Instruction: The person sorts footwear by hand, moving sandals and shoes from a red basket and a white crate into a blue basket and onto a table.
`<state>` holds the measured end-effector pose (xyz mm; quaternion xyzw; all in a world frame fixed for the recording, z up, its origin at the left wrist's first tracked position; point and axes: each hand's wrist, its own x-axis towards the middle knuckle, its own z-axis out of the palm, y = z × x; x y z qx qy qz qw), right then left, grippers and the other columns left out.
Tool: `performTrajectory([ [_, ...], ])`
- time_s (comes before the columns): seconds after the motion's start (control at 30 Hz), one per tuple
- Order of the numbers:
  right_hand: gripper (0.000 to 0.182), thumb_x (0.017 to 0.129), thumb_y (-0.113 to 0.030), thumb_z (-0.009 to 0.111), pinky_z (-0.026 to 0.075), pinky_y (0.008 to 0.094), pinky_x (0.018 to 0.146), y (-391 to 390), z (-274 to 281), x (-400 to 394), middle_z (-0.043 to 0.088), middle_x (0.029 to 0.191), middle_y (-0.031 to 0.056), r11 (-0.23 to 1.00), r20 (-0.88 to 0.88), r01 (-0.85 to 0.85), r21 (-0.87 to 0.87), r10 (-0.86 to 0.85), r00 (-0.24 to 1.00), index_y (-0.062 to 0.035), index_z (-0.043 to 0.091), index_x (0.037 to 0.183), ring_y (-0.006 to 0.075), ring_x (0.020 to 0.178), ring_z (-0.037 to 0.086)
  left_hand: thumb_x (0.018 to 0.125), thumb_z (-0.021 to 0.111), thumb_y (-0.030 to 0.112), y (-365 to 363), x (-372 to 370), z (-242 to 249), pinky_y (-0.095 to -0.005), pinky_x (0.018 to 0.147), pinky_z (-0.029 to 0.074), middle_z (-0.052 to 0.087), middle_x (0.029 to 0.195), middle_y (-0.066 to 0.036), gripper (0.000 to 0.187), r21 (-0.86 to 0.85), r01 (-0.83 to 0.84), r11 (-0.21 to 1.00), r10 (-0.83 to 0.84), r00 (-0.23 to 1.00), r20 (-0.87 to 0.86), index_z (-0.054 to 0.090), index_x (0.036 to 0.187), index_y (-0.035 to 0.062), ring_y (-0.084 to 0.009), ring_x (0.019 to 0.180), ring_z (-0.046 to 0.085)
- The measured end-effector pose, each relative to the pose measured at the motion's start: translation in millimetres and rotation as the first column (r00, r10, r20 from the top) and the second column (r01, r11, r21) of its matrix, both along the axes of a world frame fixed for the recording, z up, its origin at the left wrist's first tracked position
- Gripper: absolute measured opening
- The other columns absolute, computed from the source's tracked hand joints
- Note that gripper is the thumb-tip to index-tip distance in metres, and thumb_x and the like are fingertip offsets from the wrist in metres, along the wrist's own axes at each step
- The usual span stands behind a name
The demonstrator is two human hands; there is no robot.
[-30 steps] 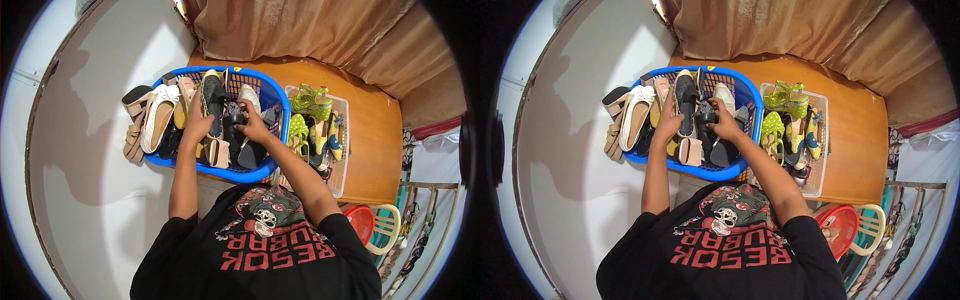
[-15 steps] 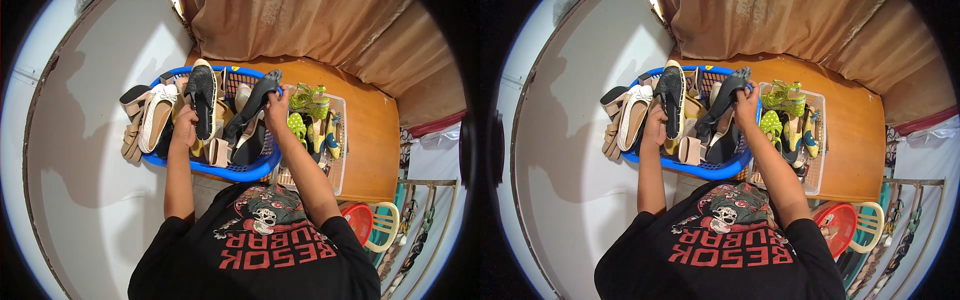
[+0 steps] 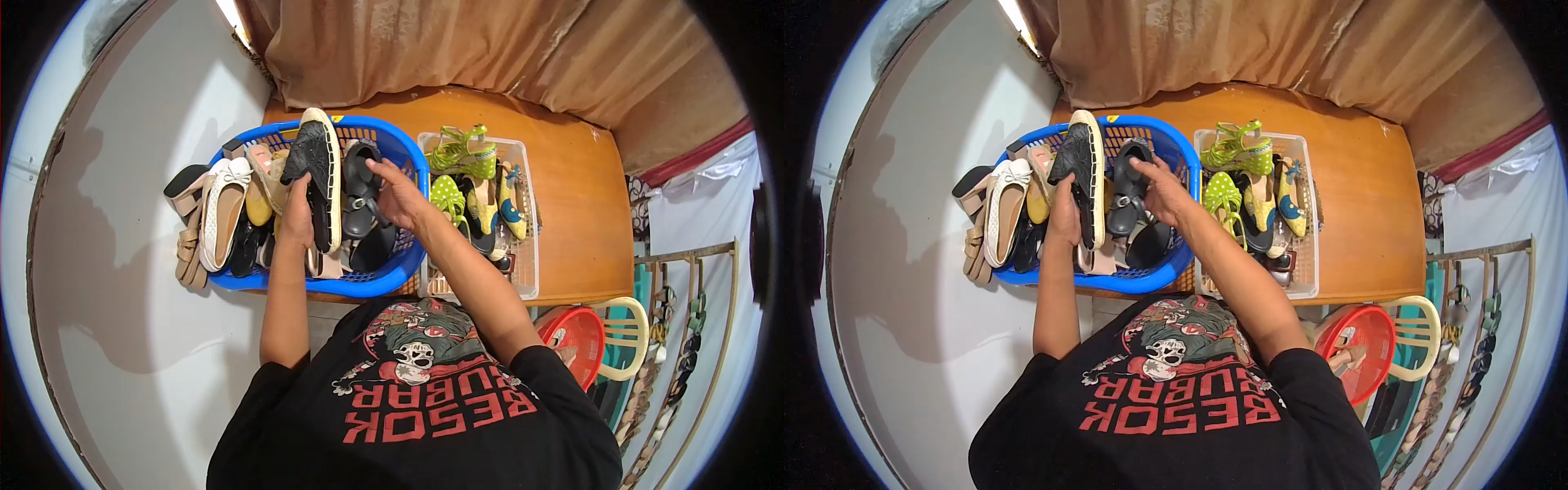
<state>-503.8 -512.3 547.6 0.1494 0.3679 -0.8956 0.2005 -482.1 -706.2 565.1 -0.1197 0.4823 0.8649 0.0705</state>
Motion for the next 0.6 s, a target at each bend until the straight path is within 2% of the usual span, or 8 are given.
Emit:
performTrajectory([
  [0.07, 0.113, 0.083, 0.002, 0.074, 0.046, 0.0424, 0.107, 2.3, -15.5, 2.8, 0.048, 0.145, 0.0168, 0.999, -0.084, -0.043, -0.018, 0.041, 0.996, -0.0146, -0.004, 0.163, 0.0272, 0.125, 0.056, 0.1, 0.053, 0.026, 0.3, 2.3, 2.4, -0.0338, 0.081, 0.057, 0.071, 0.107, -0.01, 0.034, -0.054, 0.047, 0.997, -0.049, 0.998, -0.034, 0.062, 0.124, 0.003, -0.0197, 0.094, 0.07],
  [0.17, 0.117, 0.081, 0.008, 0.072, 0.039, 0.0379, 0.113, 11.1, -19.1, 15.2, 0.037, 0.154, 0.0174, 0.983, -0.154, -0.18, 0.037, 0.184, 0.971, -0.0129, -0.009, 0.163, 0.0264, 0.132, 0.051, 0.095, 0.062, 0.014, 7.4, 5.5, 0.6, -0.0336, 0.082, 0.06, 0.068, 0.114, -0.013, 0.037, -0.103, 0.076, 0.992, -0.085, 0.993, -0.077, 0.056, 0.129, 0.0003, -0.0202, 0.101, 0.07],
  [0.23, 0.109, 0.08, 0.016, 0.068, 0.042, 0.0346, 0.112, 10.2, -18.7, 24.5, 0.048, 0.148, 0.0144, 0.986, -0.129, -0.164, 0.014, 0.164, 0.978, -0.0118, 0.003, 0.163, 0.0246, 0.13, 0.055, 0.092, 0.066, 0.008, 15.2, 4.8, 2.6, -0.0333, 0.084, 0.058, 0.068, 0.115, -0.012, 0.044, -0.188, 0.031, 0.982, -0.052, 0.993, -0.108, 0.053, 0.133, -0.0012, -0.0196, 0.098, 0.069],
  [0.3, 0.091, 0.082, 0.017, 0.066, 0.046, 0.0329, 0.11, 11.4, -32.9, 24.4, 0.059, 0.137, 0.0092, 0.969, -0.265, -0.189, -0.16, 0.143, 0.954, -0.0123, 0.025, 0.158, 0.0235, 0.127, 0.058, 0.091, 0.066, 0.005, 21.3, 7.8, 8.7, -0.0325, 0.084, 0.058, 0.066, 0.117, -0.012, 0.046, -0.192, 0.035, 0.981, -0.058, 0.992, -0.113, 0.051, 0.133, -0.0012, -0.0192, 0.098, 0.068],
  [0.33, 0.069, 0.086, 0.015, 0.064, 0.05, 0.0362, 0.106, 11.9, -37.8, 23.4, 0.063, 0.133, 0.0068, 0.96, -0.251, -0.16, -0.231, 0.1, 0.963, -0.011, 0.041, 0.146, 0.0246, 0.126, 0.06, 0.091, 0.067, 0.006, 24.1, 10.9, 12.9, -0.032, 0.083, 0.058, 0.066, 0.118, -0.012, 0.046, -0.18, 0.026, 0.983, -0.046, 0.993, -0.111, 0.051, 0.134, -0.0009, -0.0188, 0.098, 0.068],
  [0.5, 0.052, 0.095, 0.007, 0.06, 0.056, 0.0459, 0.102, 34.6, -34.4, 25.7, 0.062, 0.132, 0.0132, 0.968, -0.248, -0.067, -0.24, 0.005, 0.969, -0.0068, 0.04, 0.141, 0.0286, 0.118, 0.066, 0.091, 0.068, 0.007, 31.2, 19.0, 17.3, -0.0311, 0.08, 0.059, 0.067, 0.115, -0.01, 0.046, -0.147, -0.105, 0.984, 0.075, 0.978, -0.197, 0.052, 0.134, 0.0008, -0.0176, 0.094, 0.069],
  [0.57, 0.051, 0.098, 0.002, 0.059, 0.056, 0.0455, 0.103, 48.8, -30.0, 24.8, 0.06, 0.132, 0.0182, 0.891, -0.171, -0.148, -0.43, 0.081, 0.982, -0.0084, 0.037, 0.143, 0.0319, 0.115, 0.067, 0.091, 0.068, 0.007, 28.0, 23.2, 16.5, -0.0307, 0.079, 0.059, 0.068, 0.113, -0.009, 0.046, -0.172, -0.087, 0.981, 0.058, 0.984, -0.167, 0.052, 0.134, 0.0023, -0.0171, 0.092, 0.07],
  [0.6, 0.054, 0.099, -0.003, 0.06, 0.057, 0.045, 0.102, 55.7, -23.6, 27.5, 0.06, 0.13, 0.0212, 0.893, -0.188, -0.205, -0.4, 0.139, 0.972, -0.0105, 0.034, 0.146, 0.0334, 0.113, 0.068, 0.092, 0.068, 0.007, 33.0, 25.3, 17.8, -0.0298, 0.075, 0.06, 0.069, 0.111, -0.01, 0.043, -0.138, -0.109, 0.985, 0.088, 0.985, -0.149, 0.053, 0.132, 0.0036, -0.0176, 0.088, 0.071],
])
